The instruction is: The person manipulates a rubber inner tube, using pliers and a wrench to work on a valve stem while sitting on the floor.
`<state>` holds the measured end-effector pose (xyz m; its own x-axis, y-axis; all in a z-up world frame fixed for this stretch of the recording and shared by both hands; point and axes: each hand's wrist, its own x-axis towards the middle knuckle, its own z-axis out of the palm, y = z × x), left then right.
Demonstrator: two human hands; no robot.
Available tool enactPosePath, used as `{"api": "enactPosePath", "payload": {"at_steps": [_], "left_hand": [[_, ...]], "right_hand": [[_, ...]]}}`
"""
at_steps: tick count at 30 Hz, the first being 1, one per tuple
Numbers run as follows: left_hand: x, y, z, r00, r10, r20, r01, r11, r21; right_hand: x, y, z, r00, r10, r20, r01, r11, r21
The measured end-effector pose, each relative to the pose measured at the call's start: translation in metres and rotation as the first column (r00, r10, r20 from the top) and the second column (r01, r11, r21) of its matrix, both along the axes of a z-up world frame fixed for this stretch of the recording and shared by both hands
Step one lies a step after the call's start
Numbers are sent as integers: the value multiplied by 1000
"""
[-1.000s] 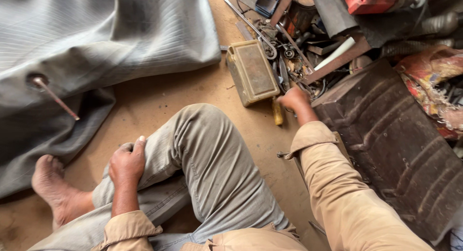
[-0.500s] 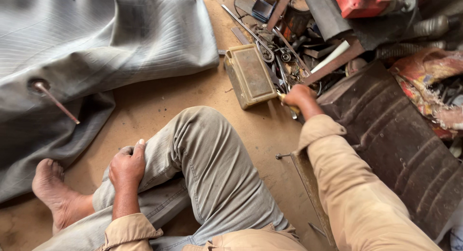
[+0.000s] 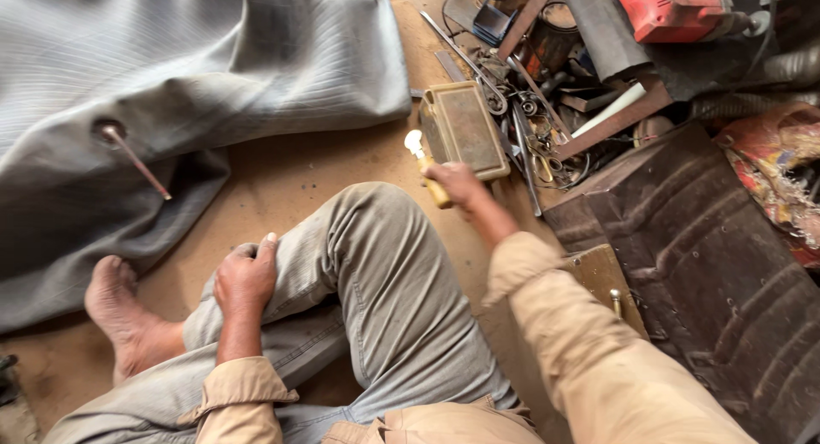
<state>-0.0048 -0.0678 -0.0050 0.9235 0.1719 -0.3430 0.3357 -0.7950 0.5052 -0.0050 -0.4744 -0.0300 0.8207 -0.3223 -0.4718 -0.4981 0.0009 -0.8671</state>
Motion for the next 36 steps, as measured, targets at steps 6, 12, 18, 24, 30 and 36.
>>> {"api": "enactPosePath", "payload": {"at_steps": [6,12,18,24,30,36], "left_hand": [[-1,-1,4,1000,17,0,-17,1000,-23],[0,1,-3,1000,-2,-8,2,1000,-30],[-1,1,0,1000,9,18,-8,999,-38],[-1,-1,2,999,4,34,-2,999,-33],[5,2,-10,998,-36,41,37,999,-17],[8,-1,-16,997,44,68,-39,996,-75]], "right_hand": [[8,2,-1,959,-274,-65,254,941,-222],[-8,-99,43,990,-99,104,143,609,-780],[12,-112,39,969,-28,-245,-203,476,-856],[11,-63,52,999,-36,9,26,513,-858],[-27,-101,83,836,156,526,441,379,-813],[-40,-113,72,913,-45,406,266,820,-507]]}}
